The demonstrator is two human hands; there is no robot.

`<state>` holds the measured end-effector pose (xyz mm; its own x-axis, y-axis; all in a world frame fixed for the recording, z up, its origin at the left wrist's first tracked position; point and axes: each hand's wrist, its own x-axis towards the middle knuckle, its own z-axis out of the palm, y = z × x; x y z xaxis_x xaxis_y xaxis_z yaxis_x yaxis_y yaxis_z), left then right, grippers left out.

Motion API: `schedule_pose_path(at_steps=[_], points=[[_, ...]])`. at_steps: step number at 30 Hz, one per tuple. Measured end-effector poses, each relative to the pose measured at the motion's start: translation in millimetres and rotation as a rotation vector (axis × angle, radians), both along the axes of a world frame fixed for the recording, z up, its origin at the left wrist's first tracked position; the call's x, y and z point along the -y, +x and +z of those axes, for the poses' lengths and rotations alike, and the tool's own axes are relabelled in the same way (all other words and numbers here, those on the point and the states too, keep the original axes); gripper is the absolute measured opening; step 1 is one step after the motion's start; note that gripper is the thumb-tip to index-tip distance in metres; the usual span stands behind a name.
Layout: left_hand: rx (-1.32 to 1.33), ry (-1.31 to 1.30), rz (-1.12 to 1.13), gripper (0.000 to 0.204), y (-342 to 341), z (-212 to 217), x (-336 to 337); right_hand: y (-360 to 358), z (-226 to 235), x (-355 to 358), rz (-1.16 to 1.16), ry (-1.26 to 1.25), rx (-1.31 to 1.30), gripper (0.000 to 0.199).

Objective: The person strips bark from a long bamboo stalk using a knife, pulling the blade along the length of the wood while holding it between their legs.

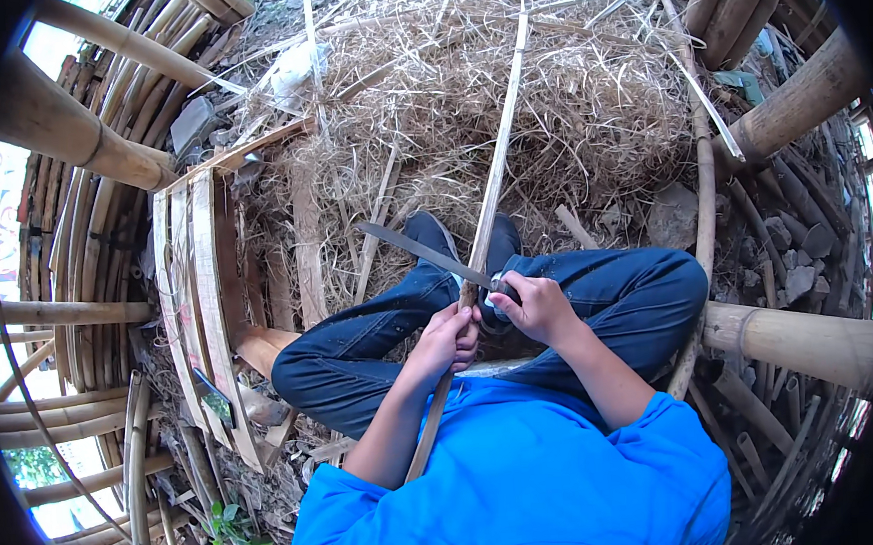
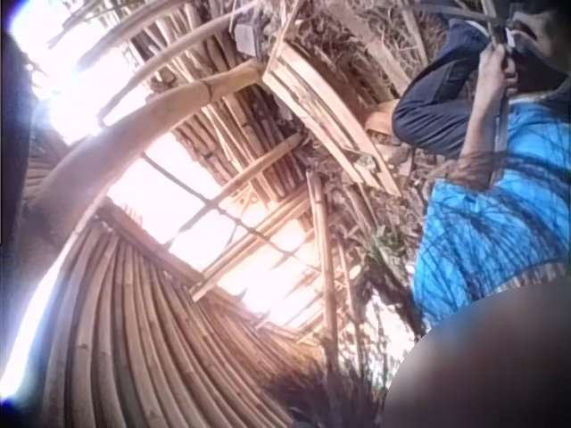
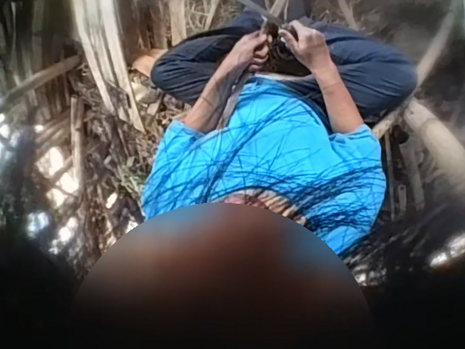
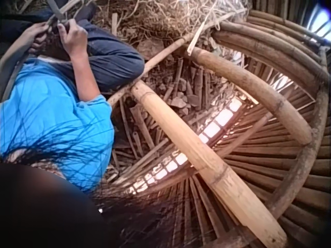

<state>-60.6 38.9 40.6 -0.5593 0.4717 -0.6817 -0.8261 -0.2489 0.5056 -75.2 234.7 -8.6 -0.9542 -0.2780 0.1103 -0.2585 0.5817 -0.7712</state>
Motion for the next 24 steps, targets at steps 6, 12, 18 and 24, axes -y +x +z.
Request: schedule_pose_path(at_steps=[6, 12, 18, 24], points=[[-0.068, -0.105, -0.033, 0.019, 3.6, -3.2, -1.8, 0.5, -5.9, 4.5, -0.025, 0.044, -0.048, 0.043], [-0.152, -0.164, -0.055, 0.019, 2.1, -12.6, 0.8, -0.1, -7.9, 9.8, -0.05, 0.132, -0.012, 0.04], [-0.148, -0.208, -0.091, 0.019, -0.6, -9.9, 4.1, 2.5, -2.8, 15.5, -0.085, 0.143, -0.056, 0.043], [-0.201, -0.265, -0.092, 0.019, -0.2, -11.9, 2.1, -8.0, -5.8, 9.1, -0.009, 0.212, -0.087, 0.041]])
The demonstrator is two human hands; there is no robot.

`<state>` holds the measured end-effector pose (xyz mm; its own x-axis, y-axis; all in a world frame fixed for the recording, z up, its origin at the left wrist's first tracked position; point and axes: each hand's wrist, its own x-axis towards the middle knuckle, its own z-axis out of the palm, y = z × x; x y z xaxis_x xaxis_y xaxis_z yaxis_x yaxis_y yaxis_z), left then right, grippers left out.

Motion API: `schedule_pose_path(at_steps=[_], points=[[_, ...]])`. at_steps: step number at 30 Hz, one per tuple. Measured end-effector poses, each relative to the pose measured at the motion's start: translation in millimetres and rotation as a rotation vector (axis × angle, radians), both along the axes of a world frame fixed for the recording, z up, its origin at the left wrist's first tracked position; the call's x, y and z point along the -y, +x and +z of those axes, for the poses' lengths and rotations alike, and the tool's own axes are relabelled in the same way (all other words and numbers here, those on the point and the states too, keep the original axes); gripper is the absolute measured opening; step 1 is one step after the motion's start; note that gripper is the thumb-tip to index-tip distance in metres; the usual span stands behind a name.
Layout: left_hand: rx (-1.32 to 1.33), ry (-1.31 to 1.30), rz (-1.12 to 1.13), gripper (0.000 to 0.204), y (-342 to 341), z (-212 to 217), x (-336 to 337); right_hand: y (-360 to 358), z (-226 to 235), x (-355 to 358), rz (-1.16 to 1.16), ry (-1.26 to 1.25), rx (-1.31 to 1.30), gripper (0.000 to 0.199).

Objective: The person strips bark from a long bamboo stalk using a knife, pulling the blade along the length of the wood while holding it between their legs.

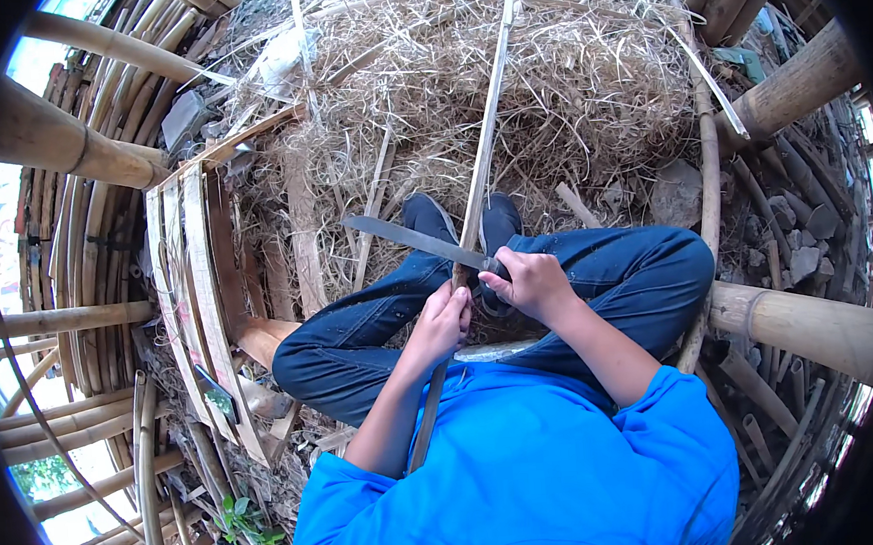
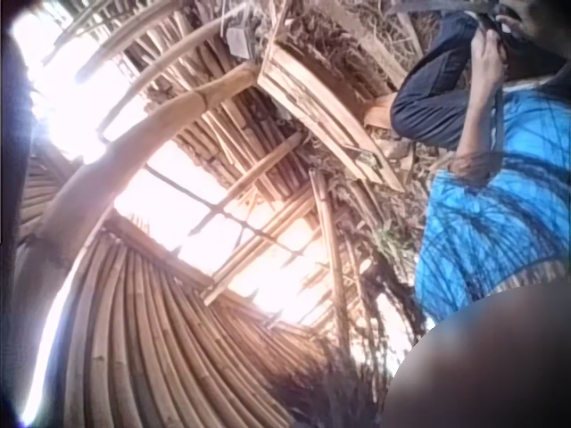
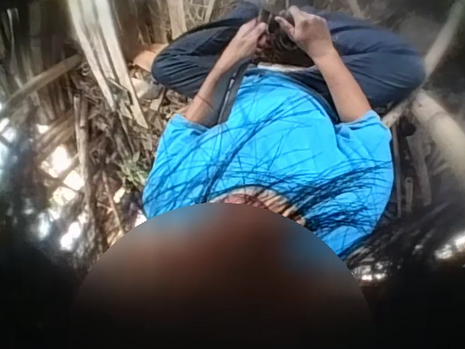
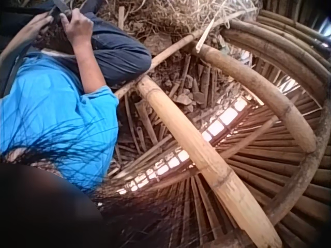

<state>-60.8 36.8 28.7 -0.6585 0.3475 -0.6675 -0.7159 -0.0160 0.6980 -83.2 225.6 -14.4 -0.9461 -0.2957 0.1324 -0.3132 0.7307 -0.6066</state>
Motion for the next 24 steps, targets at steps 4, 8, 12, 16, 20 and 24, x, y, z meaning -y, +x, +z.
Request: schedule_pose_path(at_steps=[4, 8, 12, 16, 20, 24], points=[[-0.031, -0.023, 0.007, 0.017, -1.1, 0.3, -1.5, -3.3, -3.3, 1.0, 0.003, -0.014, -0.054, 0.043], [-0.016, 0.0, 0.013, 0.016, -2.9, 3.8, 0.9, -2.8, -6.7, 3.4, -0.016, -0.038, -0.072, 0.041], [-0.022, -0.071, 0.002, 0.016, -5.0, 6.1, 0.3, -4.0, -10.2, 4.5, -0.029, -0.07, -0.07, 0.039], [0.026, 0.017, -0.018, 0.017, -5.2, 2.3, 8.8, -4.4, -8.9, -0.9, -0.005, -0.241, 0.124, 0.042], [0.021, 0.014, -0.03, 0.017, -0.8, -3.4, 19.6, -4.9, 4.1, -2.0, 0.02, -0.528, 0.392, 0.033], [0.008, 0.012, -0.036, 0.018, -7.7, 0.4, 19.4, -12.0, 4.7, -13.2, -0.105, -0.582, 0.368, 0.024]])
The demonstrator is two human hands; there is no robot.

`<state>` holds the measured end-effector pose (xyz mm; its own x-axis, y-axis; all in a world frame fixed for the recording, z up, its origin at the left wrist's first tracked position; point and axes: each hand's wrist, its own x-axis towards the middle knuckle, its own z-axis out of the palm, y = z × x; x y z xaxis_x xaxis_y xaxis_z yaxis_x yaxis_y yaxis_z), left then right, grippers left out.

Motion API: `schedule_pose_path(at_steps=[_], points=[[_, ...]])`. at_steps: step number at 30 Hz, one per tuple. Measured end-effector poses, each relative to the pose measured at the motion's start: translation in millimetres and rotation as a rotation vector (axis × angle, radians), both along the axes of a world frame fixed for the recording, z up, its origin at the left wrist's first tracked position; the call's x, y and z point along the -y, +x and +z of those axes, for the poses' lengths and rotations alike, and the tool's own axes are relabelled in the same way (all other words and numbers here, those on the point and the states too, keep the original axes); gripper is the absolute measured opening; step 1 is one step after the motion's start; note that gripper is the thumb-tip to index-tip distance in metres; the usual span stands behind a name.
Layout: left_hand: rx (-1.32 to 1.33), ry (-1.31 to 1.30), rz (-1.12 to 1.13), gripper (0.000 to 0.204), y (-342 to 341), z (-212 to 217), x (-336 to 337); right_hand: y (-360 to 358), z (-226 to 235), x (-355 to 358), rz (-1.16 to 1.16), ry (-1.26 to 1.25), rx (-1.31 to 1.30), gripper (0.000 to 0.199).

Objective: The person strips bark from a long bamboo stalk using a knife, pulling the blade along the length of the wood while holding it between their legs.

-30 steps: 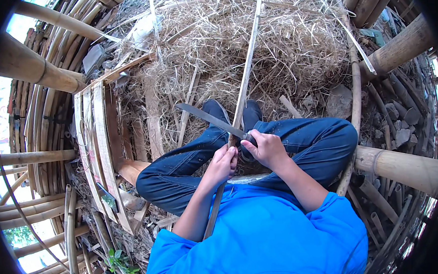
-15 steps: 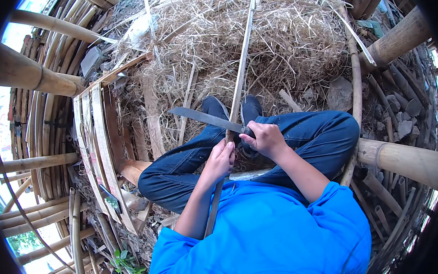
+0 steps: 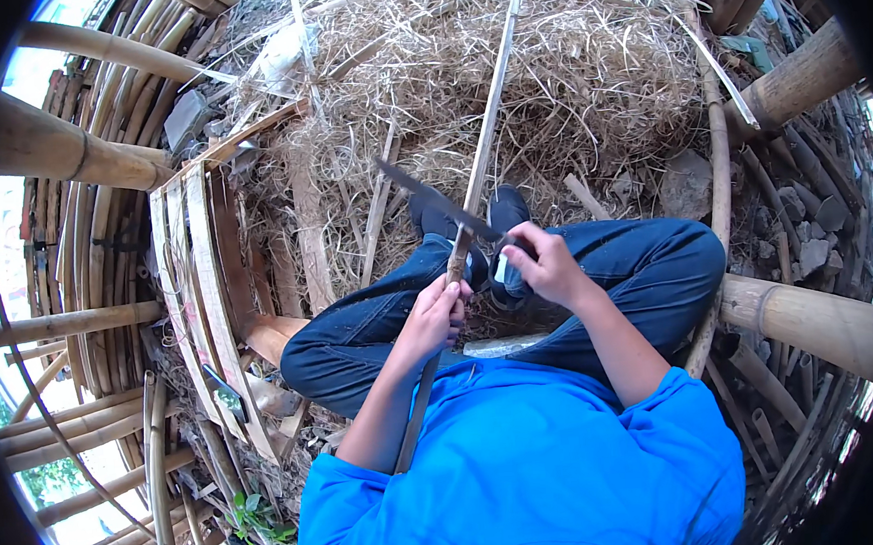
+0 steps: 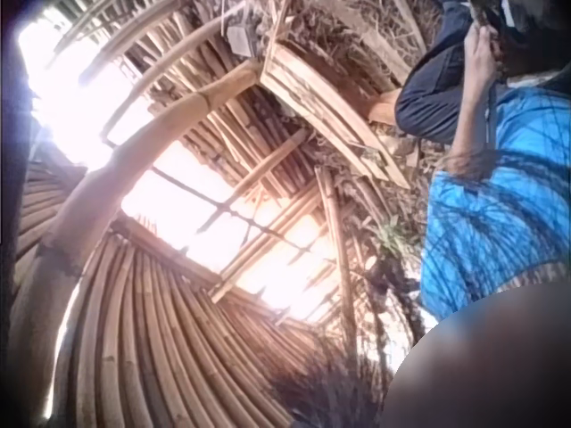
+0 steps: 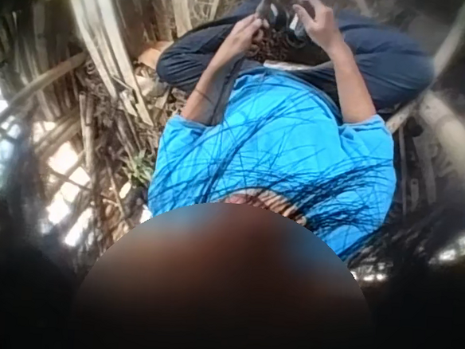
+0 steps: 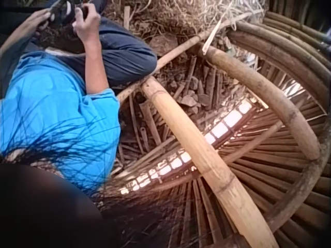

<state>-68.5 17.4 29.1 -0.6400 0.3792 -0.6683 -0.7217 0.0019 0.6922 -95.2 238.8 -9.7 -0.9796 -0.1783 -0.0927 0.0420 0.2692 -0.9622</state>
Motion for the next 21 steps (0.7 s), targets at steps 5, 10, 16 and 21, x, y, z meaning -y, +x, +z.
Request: schedule_pose_path(at_steps=[5, 10, 16, 21], points=[[-0.418, -0.305, -0.089, 0.017, 4.4, -14.5, 0.6, -4.5, 10.0, -8.0, -0.052, 0.22, -0.168, 0.026], [-0.593, -0.625, -0.232, 0.017, -0.5, 11.8, -8.0, -16.3, 19.0, -23.6, 0.058, 0.325, -0.273, 0.027], [-0.724, -0.665, -0.253, 0.016, -3.9, 15.5, -4.8, -38.2, 30.0, -28.3, 0.041, 0.308, -0.226, 0.027], [-0.824, -0.729, -0.3, 0.015, -13.8, 11.9, 3.7, -34.9, 37.0, -19.7, 0.168, 0.334, -0.248, 0.023]])
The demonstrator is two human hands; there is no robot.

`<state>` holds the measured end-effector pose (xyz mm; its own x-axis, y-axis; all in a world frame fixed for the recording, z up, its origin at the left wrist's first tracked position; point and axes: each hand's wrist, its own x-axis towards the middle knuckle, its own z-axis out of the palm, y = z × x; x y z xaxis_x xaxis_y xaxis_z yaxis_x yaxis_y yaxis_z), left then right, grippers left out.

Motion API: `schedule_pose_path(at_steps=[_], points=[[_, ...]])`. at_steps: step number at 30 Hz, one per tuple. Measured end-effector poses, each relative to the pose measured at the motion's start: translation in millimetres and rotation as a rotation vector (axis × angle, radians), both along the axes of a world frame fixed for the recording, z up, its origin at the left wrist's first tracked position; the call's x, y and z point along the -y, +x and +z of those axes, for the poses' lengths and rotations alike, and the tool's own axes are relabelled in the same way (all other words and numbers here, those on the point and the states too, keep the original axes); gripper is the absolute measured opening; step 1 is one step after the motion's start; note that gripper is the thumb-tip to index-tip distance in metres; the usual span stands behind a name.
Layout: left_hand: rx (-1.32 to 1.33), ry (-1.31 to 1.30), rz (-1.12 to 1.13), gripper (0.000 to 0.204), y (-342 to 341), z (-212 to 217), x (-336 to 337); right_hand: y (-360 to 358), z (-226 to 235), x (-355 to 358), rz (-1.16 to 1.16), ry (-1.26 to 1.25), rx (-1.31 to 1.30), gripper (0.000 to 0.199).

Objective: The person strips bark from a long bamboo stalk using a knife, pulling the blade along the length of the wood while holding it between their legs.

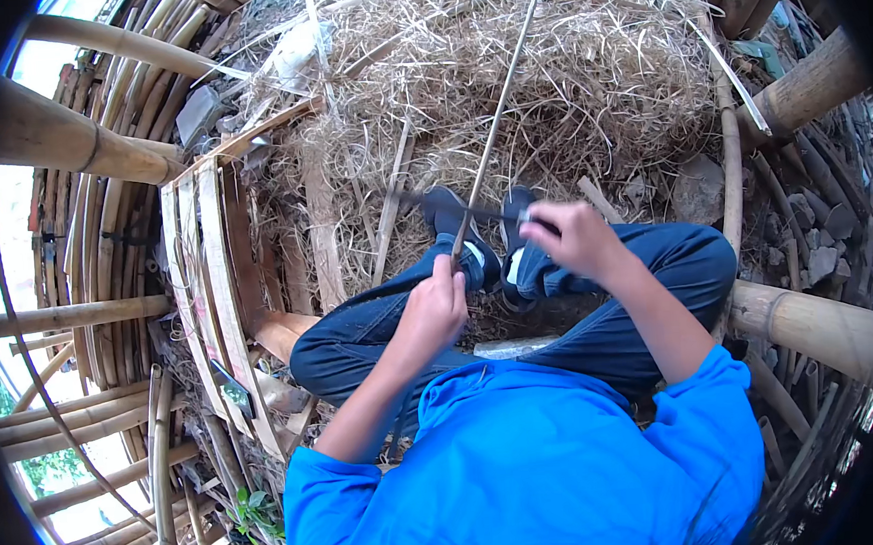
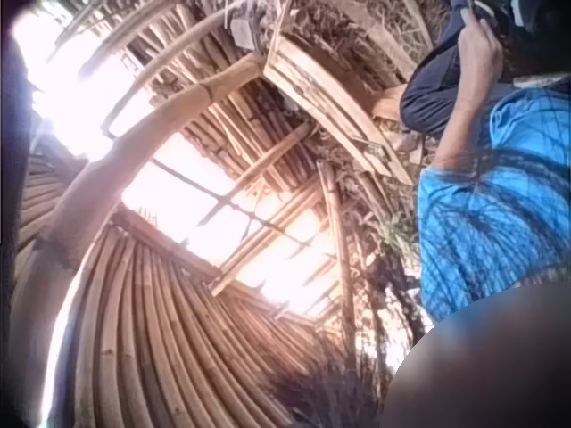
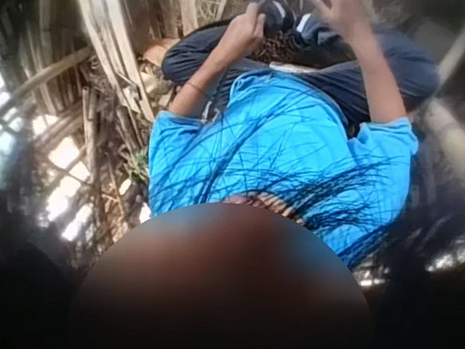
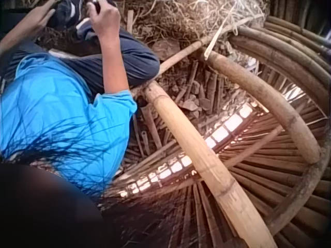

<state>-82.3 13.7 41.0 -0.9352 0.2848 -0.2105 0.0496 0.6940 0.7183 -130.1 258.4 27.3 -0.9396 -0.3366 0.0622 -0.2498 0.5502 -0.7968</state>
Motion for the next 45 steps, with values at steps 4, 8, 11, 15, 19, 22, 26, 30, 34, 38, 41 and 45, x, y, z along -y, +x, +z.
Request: schedule_pose_path(at_steps=[4, 8, 11, 15, 19, 22, 26, 30, 34, 38, 41, 45], points=[[-0.017, 0.017, -0.004, 0.015, -7.5, -5.9, 5.3, -25.3, -18.4, -7.8, -0.245, 0.04, -0.016, 0.022], [-0.013, -0.023, -0.026, 0.016, -17.9, -9.6, 16.9, 12.1, -19.2, 16.1, -0.022, -0.04, -0.261, 0.024], [0.001, -0.059, -0.035, 0.015, -23.7, -6.4, 20.4, 1.5, -20.1, 12.0, -0.082, -0.027, -0.132, 0.025], [0.075, -0.013, 0.006, 0.015, -15.2, -5.7, 20.7, -26.1, -39.7, 1.2, -0.325, -0.011, -0.082, 0.023], [0.071, -0.016, 0.02, 0.013, 12.8, -3.9, 19.6, 14.3, -23.8, 11.1, -0.086, -0.041, -0.133, 0.024], [0.122, -0.06, 0.028, 0.012, 39.3, 13.0, 9.8, 17.2, -14.3, 0.7, 0.01, 0.042, -0.185, 0.026], [0.158, -0.1, 0.044, 0.012, 58.9, 23.7, -8.9, 6.6, -23.2, -8.5, -0.239, 0.062, -0.064, 0.026], [0.204, 0.021, 0.074, 0.012, 65.8, 20.5, -18.2, 50.3, -5.4, 10.0, 0.068, -0.013, -0.113, 0.025], [0.258, 0.001, 0.107, 0.012, 71.6, 27.6, -25.3, 27.1, -10.2, -1.8, -0.149, -0.026, -0.003, 0.023], [0.226, 0.009, 0.112, 0.013, 74.1, 26.0, -25.2, 35.5, -16.9, -10.0, -0.15, -0.059, -0.105, 0.022], [0.276, -0.012, 0.094, 0.015, 78.0, 22.0, -24.3, 59.4, -8.7, -5.8, 0.04, -0.026, -0.122, 0.021], [0.258, -0.022, 0.115, 0.019, 78.3, 27.8, -31.0, 30.5, -9.6, -22.2, -0.125, 0.039, -0.004, 0.019]])
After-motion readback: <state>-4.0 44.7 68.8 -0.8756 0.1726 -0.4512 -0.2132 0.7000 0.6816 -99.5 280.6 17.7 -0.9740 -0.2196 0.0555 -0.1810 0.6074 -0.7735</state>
